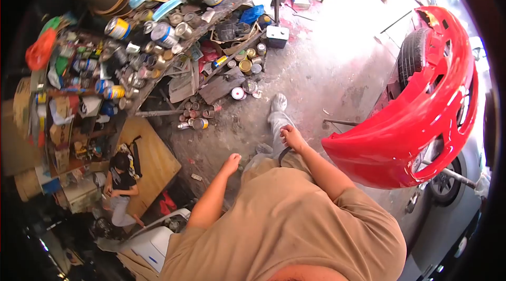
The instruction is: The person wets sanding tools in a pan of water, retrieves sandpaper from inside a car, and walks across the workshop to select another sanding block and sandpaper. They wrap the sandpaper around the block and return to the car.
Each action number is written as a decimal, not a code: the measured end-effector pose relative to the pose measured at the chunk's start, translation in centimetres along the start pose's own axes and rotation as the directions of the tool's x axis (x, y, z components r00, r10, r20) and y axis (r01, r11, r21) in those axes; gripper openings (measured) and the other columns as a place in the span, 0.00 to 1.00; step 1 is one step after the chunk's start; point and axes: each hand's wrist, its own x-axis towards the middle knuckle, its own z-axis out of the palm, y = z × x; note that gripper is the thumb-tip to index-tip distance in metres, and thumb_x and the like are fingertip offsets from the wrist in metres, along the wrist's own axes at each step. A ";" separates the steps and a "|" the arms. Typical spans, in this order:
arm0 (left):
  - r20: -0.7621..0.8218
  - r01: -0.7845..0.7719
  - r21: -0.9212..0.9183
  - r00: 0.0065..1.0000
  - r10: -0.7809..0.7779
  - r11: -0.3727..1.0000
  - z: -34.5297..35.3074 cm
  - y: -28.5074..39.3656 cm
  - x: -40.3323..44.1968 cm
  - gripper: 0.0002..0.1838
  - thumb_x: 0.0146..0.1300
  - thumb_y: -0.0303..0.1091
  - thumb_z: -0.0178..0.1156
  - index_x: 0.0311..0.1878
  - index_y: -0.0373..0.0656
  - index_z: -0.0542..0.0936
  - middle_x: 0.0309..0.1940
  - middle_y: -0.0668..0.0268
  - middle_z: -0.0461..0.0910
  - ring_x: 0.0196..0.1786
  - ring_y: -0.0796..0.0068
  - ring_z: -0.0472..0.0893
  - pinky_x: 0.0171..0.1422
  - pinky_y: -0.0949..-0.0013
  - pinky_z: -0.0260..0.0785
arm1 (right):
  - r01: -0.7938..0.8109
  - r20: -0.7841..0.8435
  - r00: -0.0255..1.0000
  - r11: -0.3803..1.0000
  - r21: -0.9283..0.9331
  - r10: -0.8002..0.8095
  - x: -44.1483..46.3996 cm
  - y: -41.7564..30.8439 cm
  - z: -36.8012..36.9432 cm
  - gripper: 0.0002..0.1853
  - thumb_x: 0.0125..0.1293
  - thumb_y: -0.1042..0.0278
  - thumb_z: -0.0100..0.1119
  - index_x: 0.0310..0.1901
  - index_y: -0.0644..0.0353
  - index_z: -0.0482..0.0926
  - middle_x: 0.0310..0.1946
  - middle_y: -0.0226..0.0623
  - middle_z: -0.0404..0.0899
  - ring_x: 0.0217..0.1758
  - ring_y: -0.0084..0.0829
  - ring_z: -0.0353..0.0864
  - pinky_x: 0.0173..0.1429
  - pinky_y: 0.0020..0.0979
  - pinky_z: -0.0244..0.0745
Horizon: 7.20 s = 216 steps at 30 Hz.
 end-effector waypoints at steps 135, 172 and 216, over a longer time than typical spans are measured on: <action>-0.548 -0.019 -0.654 0.701 -0.457 0.756 -22.7 30.4 70.7 0.20 0.61 0.33 0.64 0.54 0.38 0.72 0.46 0.60 0.74 0.42 0.64 0.78 0.53 0.60 0.72 | -0.153 -0.427 0.765 0.780 0.607 0.483 28.0 2.4 1.9 0.15 0.73 0.66 0.54 0.54 0.66 0.68 0.37 0.33 0.76 0.27 0.21 0.77 0.29 0.22 0.75; -0.312 -0.360 0.757 0.532 0.787 0.545 -22.5 32.2 64.4 0.13 0.61 0.26 0.53 0.46 0.38 0.84 0.54 0.53 0.80 0.54 0.56 0.81 0.59 0.61 0.73 | -0.166 -0.396 0.792 0.788 0.593 0.464 28.6 1.1 1.3 0.14 0.73 0.66 0.53 0.53 0.65 0.69 0.38 0.32 0.77 0.27 0.20 0.77 0.29 0.21 0.76; 0.632 -0.378 0.355 0.771 0.079 0.855 -11.9 38.8 21.8 0.17 0.67 0.39 0.53 0.49 0.35 0.79 0.28 0.53 0.80 0.37 0.73 0.81 0.49 0.67 0.72 | 0.019 -0.340 0.937 0.983 -0.180 -0.081 15.9 -5.8 1.8 0.13 0.62 0.71 0.51 0.45 0.50 0.83 0.43 0.44 0.84 0.49 0.47 0.82 0.52 0.44 0.75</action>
